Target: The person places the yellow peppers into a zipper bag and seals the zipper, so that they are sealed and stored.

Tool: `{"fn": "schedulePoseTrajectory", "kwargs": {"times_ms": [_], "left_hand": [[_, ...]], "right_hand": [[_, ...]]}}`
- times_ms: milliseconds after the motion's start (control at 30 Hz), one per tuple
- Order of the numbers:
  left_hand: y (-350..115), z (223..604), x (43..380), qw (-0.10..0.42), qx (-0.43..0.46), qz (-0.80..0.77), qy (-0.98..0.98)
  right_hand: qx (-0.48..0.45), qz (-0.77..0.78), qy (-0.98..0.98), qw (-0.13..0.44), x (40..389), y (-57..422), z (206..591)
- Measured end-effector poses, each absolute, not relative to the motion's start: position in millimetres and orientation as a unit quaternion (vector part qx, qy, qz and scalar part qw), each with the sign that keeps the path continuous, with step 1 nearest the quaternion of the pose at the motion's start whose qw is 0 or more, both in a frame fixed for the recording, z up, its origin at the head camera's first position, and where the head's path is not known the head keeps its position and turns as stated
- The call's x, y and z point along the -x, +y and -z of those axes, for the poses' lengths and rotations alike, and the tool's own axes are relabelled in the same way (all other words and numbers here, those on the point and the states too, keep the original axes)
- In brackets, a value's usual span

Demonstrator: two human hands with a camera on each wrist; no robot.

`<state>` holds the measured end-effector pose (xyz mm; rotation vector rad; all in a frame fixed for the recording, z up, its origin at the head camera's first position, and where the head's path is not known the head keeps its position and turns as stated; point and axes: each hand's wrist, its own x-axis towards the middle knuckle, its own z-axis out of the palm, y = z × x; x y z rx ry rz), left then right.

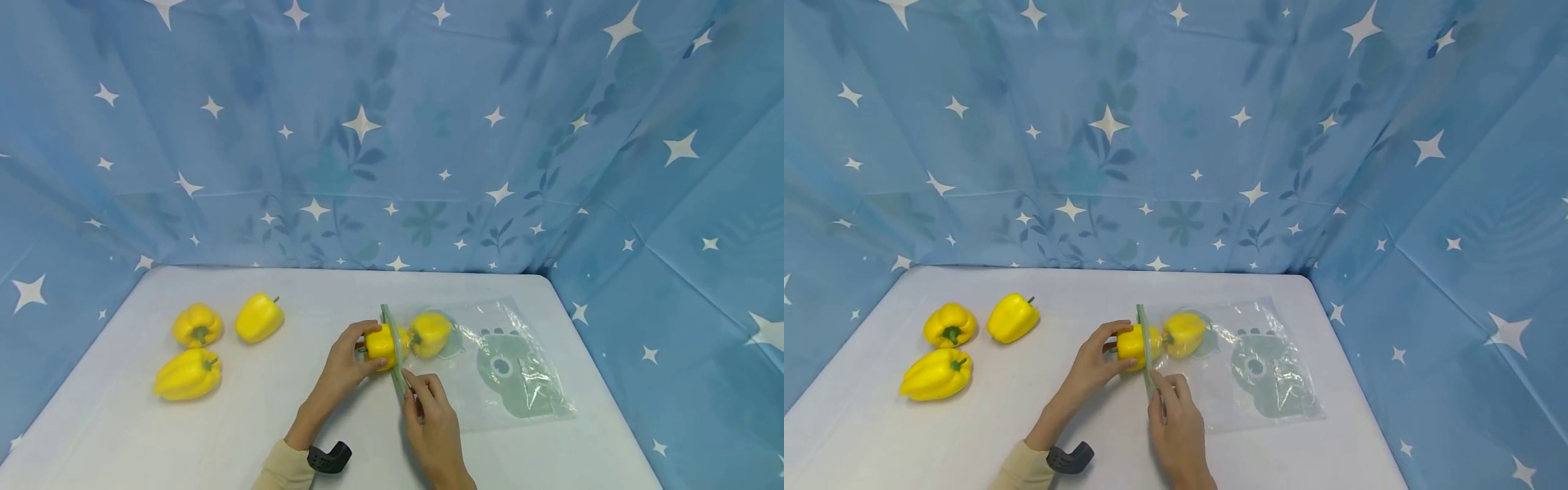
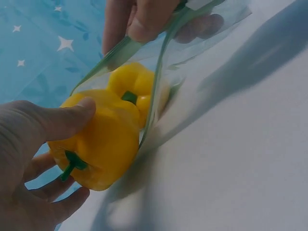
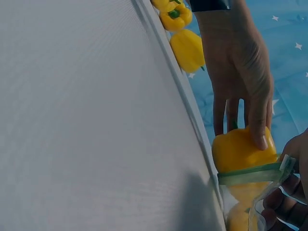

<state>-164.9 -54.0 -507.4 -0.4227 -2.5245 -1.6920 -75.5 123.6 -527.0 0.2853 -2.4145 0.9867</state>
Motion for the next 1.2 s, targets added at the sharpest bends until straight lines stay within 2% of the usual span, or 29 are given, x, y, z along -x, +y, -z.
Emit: {"fn": "schedulePoseTrajectory", "kwargs": {"times_ms": [400, 667, 800, 1000, 1200], "left_hand": [[-47, 512, 172, 0.048, 0.152, 0.544, -0.824], [-49, 523, 170, 0.046, 0.124, 0.515, -0.847], [-51, 527, 170, 0.027, 0.110, 0.533, -0.839], [-61, 523, 168, -0.030, 0.123, 0.576, -0.807], [-69, 520, 169, -0.039, 0.122, 0.577, -0.806]], "right_hand": [[-0.103, -0.369, -0.890, 0.247, 78, 122, 523], [-0.083, -0.361, -0.898, 0.238, 75, 120, 526], [-0.088, -0.360, -0.897, 0.243, 73, 121, 528], [-0.093, -0.364, -0.892, 0.250, 72, 122, 529], [-0.096, -0.368, -0.893, 0.241, 72, 123, 528]]}}
